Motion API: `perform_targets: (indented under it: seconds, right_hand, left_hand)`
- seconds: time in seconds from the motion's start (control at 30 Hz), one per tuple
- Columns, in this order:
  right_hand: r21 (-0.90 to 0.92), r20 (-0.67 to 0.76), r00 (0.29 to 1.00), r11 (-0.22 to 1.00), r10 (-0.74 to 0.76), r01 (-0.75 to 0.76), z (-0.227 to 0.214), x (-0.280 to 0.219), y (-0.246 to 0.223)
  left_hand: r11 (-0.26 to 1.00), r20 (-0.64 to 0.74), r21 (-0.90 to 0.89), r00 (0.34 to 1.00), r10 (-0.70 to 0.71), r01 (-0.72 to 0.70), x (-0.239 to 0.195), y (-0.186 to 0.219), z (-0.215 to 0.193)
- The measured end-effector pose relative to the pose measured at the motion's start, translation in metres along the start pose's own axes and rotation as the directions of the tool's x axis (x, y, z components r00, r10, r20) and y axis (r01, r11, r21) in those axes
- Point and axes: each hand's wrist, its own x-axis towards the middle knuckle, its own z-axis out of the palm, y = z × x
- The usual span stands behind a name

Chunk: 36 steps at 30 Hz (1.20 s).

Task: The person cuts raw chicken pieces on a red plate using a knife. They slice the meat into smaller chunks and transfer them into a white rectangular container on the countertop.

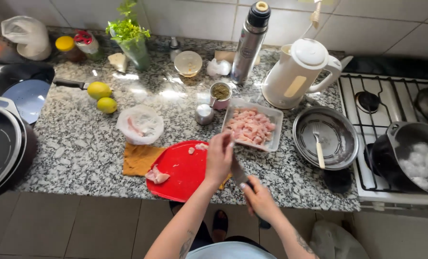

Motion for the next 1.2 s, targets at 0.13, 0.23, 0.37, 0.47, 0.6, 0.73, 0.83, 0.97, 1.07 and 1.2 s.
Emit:
perform_targets:
  seconds: [0.13,0.23,0.37,0.47,0.6,0.73,0.83,0.97,1.07,1.2]
  right_hand:
    - [-0.431,-0.283,0.952,0.902,-0.119,-0.015,-0.032,0.023,0.001]
    - [-0.756,-0.395,0.787,0.655,-0.475,0.016,-0.042,0.028,0.027]
    - [-0.920,-0.379,0.710,0.324,-0.593,-0.221,-0.062,0.017,0.074]
    - [-0.903,-0.399,0.788,0.351,-0.470,-0.248,-0.076,-0.011,0.089]
    - [-0.856,-0.463,0.804,0.422,-0.373,-0.297,-0.085,-0.045,0.089]
    - [-0.720,-0.469,0.855,0.656,-0.220,-0.226,-0.076,-0.055,0.060]
    - [-0.620,-0.432,0.894,0.760,-0.120,-0.198,-0.056,-0.049,0.031]
    - [-0.549,-0.322,0.946,0.818,-0.019,-0.170,-0.020,-0.050,0.024]
    - [-0.526,-0.276,0.960,0.844,-0.049,-0.108,0.002,-0.047,0.004]
    - [-0.535,-0.223,0.970,0.844,-0.099,-0.037,0.034,-0.047,0.007]
  left_hand:
    - [0.996,0.195,0.061,0.979,0.057,-0.070,0.027,-0.003,0.013]
    - [0.960,0.160,0.101,0.957,0.242,-0.260,0.024,-0.048,0.014]
    - [0.975,0.273,0.206,0.962,0.018,-0.077,0.021,-0.031,-0.006]
    - [0.975,0.328,0.208,0.934,-0.145,0.078,0.016,-0.014,-0.014]
    - [0.973,0.272,0.180,0.944,-0.188,0.142,-0.004,0.004,-0.047]
    - [0.965,0.079,0.260,0.995,-0.063,0.041,-0.032,-0.051,-0.111]
    - [0.937,-0.262,0.223,0.943,-0.207,0.267,-0.045,-0.086,-0.167]
    - [0.798,-0.223,0.573,0.972,-0.071,0.189,-0.061,-0.118,-0.196]
    - [0.707,-0.119,0.696,0.991,-0.057,0.124,-0.054,-0.128,-0.181]
    - [0.649,-0.093,0.754,0.995,-0.042,0.098,-0.052,-0.126,-0.156]
